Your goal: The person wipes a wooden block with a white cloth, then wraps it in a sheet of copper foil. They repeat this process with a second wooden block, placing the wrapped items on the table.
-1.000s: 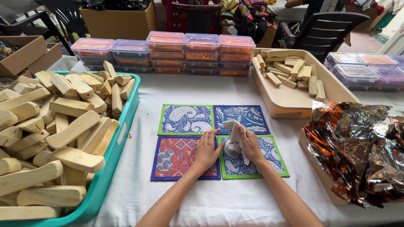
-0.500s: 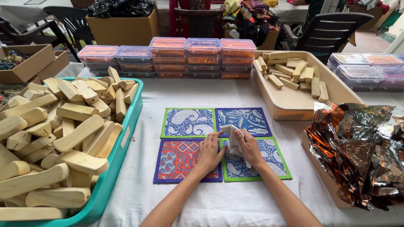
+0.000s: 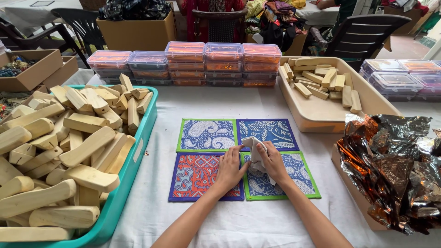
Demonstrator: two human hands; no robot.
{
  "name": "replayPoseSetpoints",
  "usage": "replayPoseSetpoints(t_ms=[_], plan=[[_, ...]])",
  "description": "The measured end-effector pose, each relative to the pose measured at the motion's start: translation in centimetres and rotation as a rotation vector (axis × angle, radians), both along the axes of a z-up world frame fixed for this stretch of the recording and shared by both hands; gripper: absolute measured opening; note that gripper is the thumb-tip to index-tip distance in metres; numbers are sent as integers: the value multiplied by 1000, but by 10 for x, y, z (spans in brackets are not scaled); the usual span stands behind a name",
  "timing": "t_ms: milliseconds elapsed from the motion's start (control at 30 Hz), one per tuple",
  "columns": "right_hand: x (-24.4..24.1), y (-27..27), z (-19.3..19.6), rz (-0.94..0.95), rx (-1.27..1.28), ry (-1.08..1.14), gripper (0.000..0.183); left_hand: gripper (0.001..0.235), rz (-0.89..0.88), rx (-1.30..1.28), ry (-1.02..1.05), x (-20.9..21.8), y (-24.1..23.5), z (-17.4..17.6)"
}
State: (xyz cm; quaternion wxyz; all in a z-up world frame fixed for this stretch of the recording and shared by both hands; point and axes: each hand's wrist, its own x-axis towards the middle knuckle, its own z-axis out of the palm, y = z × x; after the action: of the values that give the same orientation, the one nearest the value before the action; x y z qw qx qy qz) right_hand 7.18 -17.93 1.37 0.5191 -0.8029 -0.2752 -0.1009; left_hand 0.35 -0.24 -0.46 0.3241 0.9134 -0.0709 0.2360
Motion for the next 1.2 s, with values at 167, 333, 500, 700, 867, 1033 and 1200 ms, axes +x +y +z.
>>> replayPoseSetpoints(t_ms=[167,333,500,700,867,1033,1200], plan=[[8,0,-13,13,161,246,49,72,3,-57,17,-1,0,3],[15,1,-28,70,338,568,49,73,-11,-164,10,2,3,0],[-1,7,-5,241,454,832,68,37,-49,-572,85,10,10,-5],[-13,11,3,182,73,139,100,35,-58,-750,50,5,13,9],[-5,5,11,44,309,391,79,33,18,-724,113,8,28,17],[11,-11,-10,-106,155,251,57,62,101,-476,99,6,36,11],[20,-9,-4,-279,-54,-104,69,45,14,13,-91,-15,19,34]])
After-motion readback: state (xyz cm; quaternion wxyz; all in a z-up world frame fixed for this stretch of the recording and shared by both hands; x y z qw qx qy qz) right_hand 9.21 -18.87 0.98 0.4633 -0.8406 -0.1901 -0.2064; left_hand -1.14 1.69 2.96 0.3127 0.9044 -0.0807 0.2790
